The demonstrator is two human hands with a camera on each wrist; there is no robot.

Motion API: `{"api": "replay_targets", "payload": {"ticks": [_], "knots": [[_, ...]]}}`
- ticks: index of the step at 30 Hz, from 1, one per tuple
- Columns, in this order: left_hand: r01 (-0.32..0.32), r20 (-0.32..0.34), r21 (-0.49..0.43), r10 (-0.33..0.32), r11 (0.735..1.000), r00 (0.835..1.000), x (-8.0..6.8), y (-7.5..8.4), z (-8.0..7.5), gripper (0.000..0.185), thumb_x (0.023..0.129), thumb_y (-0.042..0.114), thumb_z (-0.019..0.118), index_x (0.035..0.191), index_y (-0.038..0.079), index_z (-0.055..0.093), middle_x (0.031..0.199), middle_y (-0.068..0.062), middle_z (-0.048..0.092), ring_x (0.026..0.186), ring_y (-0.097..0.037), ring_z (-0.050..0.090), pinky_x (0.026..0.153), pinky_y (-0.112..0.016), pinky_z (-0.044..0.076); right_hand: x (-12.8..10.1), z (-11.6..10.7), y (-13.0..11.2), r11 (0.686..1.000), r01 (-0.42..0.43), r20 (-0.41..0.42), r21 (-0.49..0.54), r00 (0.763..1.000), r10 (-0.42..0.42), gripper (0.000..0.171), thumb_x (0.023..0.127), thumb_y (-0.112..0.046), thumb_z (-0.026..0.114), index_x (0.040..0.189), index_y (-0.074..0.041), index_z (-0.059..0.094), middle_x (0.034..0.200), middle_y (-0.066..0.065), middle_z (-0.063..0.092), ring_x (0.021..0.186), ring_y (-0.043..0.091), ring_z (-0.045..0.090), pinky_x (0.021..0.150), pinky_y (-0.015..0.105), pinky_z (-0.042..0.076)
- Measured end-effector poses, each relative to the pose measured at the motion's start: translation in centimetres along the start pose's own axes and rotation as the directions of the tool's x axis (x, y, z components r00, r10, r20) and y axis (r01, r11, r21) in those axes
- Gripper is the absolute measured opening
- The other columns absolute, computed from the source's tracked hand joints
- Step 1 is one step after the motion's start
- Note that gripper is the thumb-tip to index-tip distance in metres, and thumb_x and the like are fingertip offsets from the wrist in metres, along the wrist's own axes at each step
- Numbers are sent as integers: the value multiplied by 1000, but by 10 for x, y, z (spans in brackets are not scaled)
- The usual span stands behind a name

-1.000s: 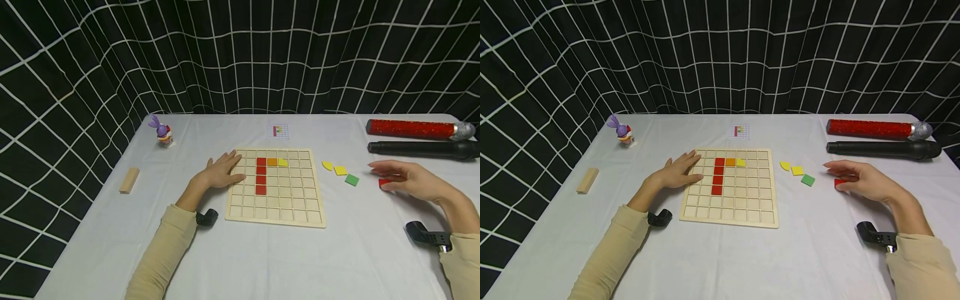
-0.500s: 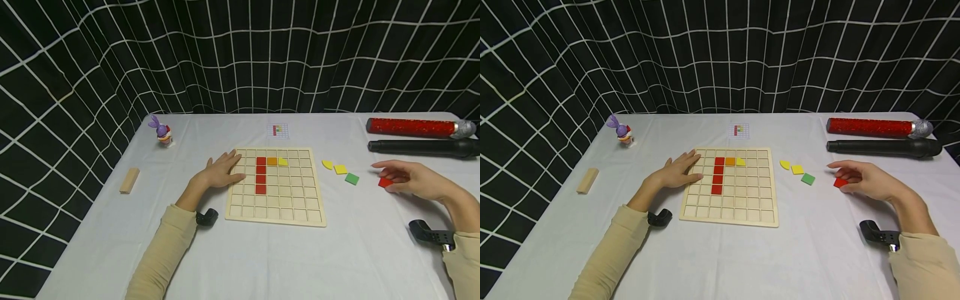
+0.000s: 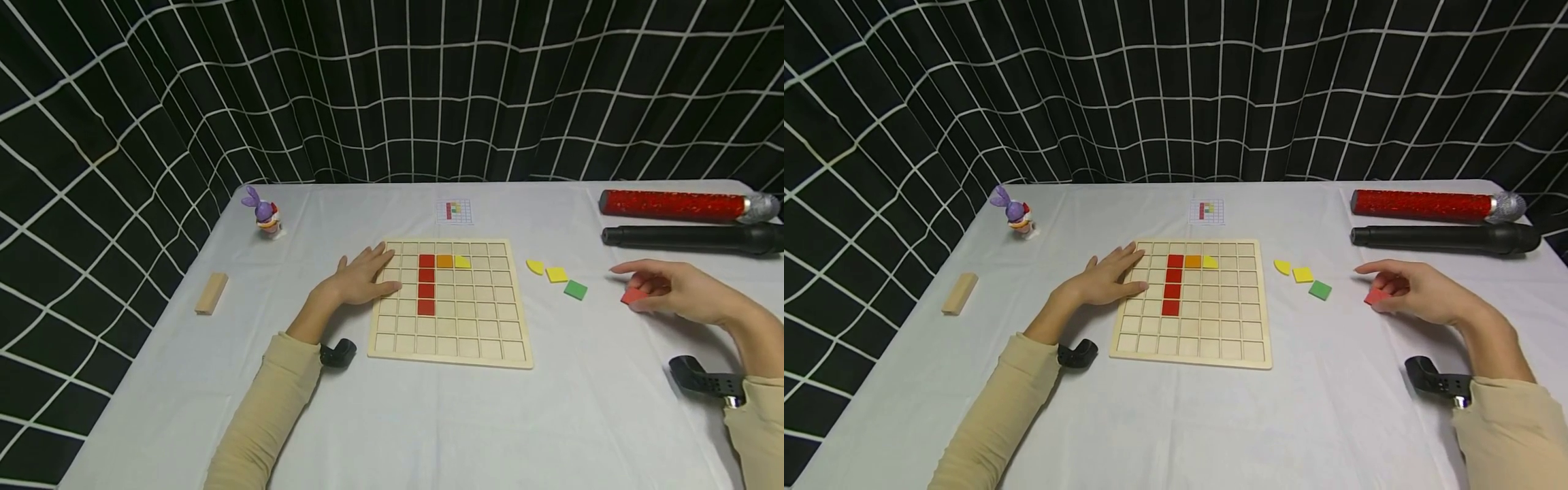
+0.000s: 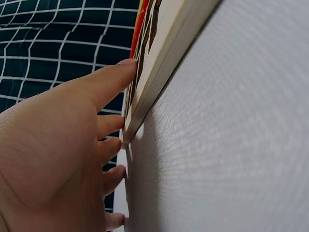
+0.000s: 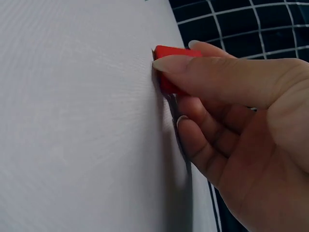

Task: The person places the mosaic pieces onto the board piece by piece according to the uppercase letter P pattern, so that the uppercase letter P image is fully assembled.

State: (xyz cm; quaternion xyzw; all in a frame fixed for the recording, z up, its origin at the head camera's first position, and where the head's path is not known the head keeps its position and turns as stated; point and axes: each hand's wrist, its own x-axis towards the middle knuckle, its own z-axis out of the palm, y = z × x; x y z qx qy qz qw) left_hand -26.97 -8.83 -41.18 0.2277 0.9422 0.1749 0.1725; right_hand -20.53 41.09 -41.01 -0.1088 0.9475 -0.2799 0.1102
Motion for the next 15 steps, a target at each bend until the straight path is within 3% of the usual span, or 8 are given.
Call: {"api": "replay_targets", "payload": {"ticks": [5,9,15], "knots": [[-2,2,-1,2,1000,1000,0,0,0,76,94,56,46,153,15,21,159,-4,7,144,-24,4,110,-57,-2,-4,-3,-4,998,-57,-33,31,998,58,49,88,-20,71,130,-1,54,98,12,60,78,17,51,63,24,45],[5,5,8,-5,1000,1000,1,0,1,75,95,54,46,154,16,20,159,-3,5,144,-23,3,110,-57,-2,-5,-7,-12,992,-102,-134,78,985,112,49,91,-29,66,129,2,55,105,17,66,77,15,56,61,26,48],[8,-1,32,-8,999,1000,2,-1,2,74,95,55,45,154,16,20,159,-3,6,144,-24,4,110,-58,0,-5,-11,-25,973,-96,-212,209,967,141,51,92,-35,64,130,-2,54,97,-9,69,82,4,62,68,18,49]]}}
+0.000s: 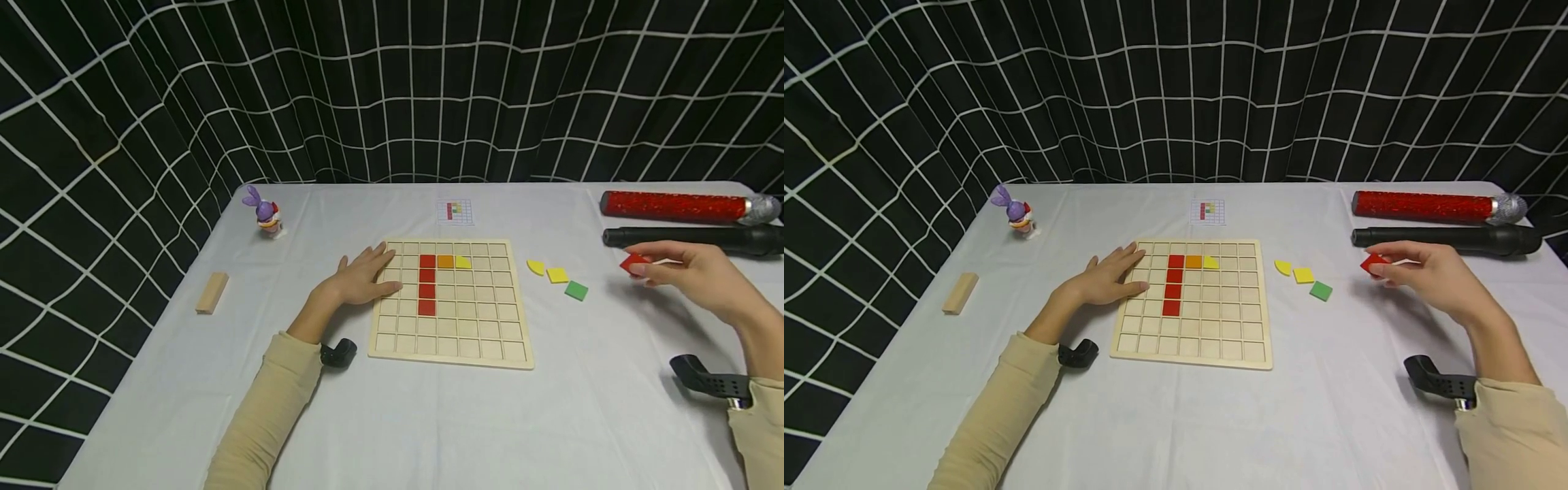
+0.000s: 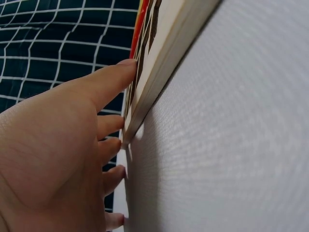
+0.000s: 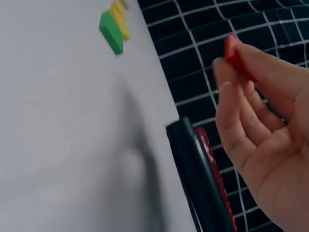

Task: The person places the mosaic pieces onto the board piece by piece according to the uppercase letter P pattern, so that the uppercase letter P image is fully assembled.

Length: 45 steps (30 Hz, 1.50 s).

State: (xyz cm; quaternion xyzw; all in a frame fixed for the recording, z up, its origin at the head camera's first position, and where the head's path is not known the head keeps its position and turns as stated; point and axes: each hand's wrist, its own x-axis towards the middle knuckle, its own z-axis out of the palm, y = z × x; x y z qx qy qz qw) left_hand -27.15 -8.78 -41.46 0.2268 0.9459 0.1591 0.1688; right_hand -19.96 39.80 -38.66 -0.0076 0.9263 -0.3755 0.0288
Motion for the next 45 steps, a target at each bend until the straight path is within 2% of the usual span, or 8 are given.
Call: {"api": "replay_targets", "payload": {"ticks": [4,8,11,15,21,24,31,45], "knots": [[-1,2,-3,1,1000,1000,0,0,-1,74,95,55,45,154,16,20,159,-3,6,144,-24,4,110,-58,0,1,4,-8,986,-1,-23,164,1000,4,48,94,-33,61,130,-3,51,91,-20,66,82,3,64,69,17,51],[2,1,-1,-2,1000,1000,0,-1,-1,74,95,55,45,154,16,20,159,-3,6,144,-24,4,110,-58,0,2,9,-19,933,31,-4,359,999,-32,28,95,-22,60,121,-14,58,95,-15,68,84,6,66,71,19,53],[3,0,-5,-3,1000,1000,1,-2,-1,74,95,55,45,154,16,20,159,-3,6,144,-24,4,110,-58,0,3,13,-28,900,22,43,436,998,-45,22,95,-18,60,115,-26,62,99,-12,68,87,8,67,73,21,53],[3,-2,-15,-3,1000,1000,0,-2,-1,74,95,54,46,154,16,20,159,-3,6,144,-24,4,110,-58,0,2,20,-39,911,-10,93,412,995,-31,26,94,-19,62,117,-30,62,101,-15,67,90,7,66,76,20,52],[7,-13,-4,-7,1000,1000,1,-2,-2,75,95,55,46,154,16,21,159,-3,7,144,-24,5,110,-58,0,-2,30,-63,961,7,127,276,991,-44,45,91,-27,67,129,-5,57,104,-6,68,92,15,66,77,18,50],[5,-21,-2,-5,1000,1000,1,-2,-3,75,95,55,46,153,16,21,159,-4,7,144,-25,6,110,-58,0,-4,35,-73,970,22,153,243,986,-61,49,90,-30,68,127,1,58,104,-2,70,91,17,66,76,18,49],[4,-15,-12,-5,1000,1000,1,-4,-3,75,95,55,45,154,16,20,159,-4,6,144,-25,5,110,-58,0,-4,47,-83,956,51,209,288,971,-115,45,91,-23,67,126,5,57,103,6,71,91,20,66,77,24,51],[-1,3,1,1,1000,1000,-1,0,-2,75,95,55,46,154,16,20,159,-3,6,144,-24,5,110,-58,0,-5,90,-93,922,-18,324,386,939,-117,42,91,-11,65,124,12,52,101,14,68,87,16,66,77,28,53]]}}
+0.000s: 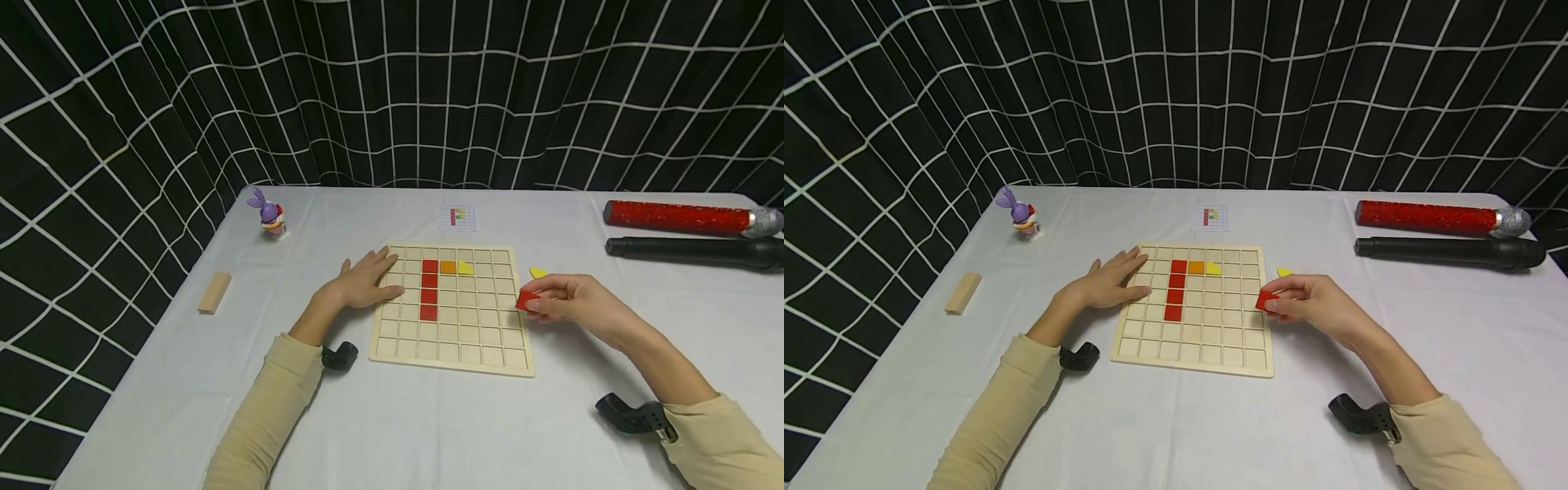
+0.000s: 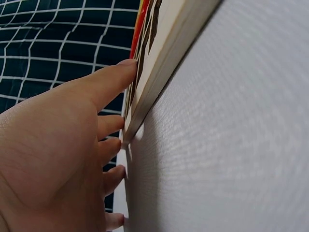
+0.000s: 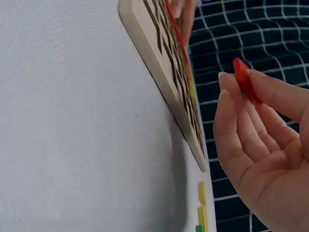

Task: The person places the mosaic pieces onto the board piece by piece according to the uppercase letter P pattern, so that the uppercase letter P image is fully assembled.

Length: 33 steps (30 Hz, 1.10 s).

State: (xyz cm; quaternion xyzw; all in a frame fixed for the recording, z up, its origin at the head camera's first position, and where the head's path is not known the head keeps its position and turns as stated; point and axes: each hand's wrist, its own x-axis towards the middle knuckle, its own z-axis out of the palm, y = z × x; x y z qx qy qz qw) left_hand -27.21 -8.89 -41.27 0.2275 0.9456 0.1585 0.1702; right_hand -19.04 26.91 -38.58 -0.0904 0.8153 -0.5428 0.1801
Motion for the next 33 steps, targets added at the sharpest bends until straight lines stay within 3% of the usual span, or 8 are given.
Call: {"api": "replay_targets", "payload": {"ticks": [19,33], "knots": [[-1,-5,-4,1,1000,1000,-1,0,-1,75,95,55,46,154,16,20,159,-4,6,144,-25,5,110,-58,0,16,32,-15,997,-32,140,75,990,21,41,89,-12,68,118,13,55,98,18,69,89,24,68,79,35,54],[-1,0,-4,1,1000,1000,0,-1,1,75,95,56,45,154,17,19,159,-2,5,144,-24,5,110,-58,-1,26,58,-20,996,-64,222,65,974,49,33,90,-8,65,117,11,59,95,17,70,82,26,69,73,35,56]]}}
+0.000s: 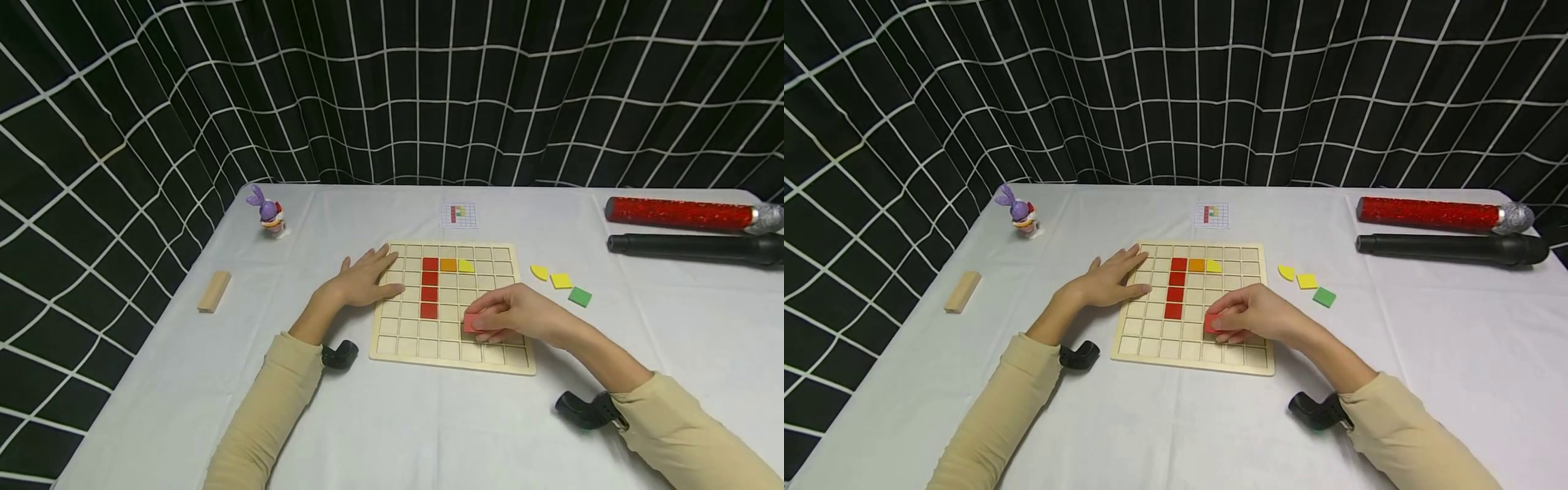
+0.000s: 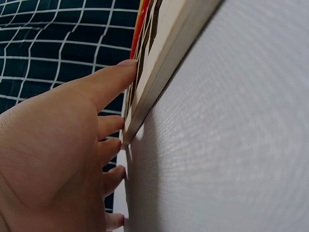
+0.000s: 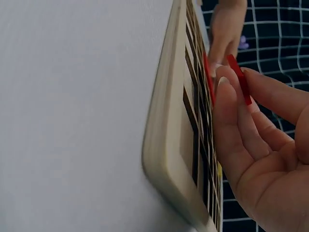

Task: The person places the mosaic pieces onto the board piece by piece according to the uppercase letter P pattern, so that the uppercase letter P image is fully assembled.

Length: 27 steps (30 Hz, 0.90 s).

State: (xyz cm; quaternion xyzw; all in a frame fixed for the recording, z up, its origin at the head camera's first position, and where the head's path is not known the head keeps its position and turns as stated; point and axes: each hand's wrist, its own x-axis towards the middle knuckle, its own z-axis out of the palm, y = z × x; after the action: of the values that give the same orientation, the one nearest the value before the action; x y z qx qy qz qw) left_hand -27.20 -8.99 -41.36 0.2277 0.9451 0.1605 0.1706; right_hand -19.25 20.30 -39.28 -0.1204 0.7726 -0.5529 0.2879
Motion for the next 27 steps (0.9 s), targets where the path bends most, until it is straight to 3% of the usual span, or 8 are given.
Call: {"api": "replay_targets", "payload": {"ticks": [9,27], "knots": [[2,-1,12,-2,1000,1000,0,1,-1,75,95,56,44,154,17,19,159,-2,5,144,-23,4,110,-58,0,10,11,-6,1000,22,42,17,999,-23,31,89,-6,67,115,11,61,95,18,70,82,27,68,75,37,55],[11,-1,1,-11,1000,1000,-1,3,0,74,95,54,46,153,15,21,159,-4,6,144,-25,5,110,-58,-1,22,28,-7,999,25,29,39,999,-27,29,89,-2,65,114,12,62,95,17,70,81,25,69,75,36,55]]}}
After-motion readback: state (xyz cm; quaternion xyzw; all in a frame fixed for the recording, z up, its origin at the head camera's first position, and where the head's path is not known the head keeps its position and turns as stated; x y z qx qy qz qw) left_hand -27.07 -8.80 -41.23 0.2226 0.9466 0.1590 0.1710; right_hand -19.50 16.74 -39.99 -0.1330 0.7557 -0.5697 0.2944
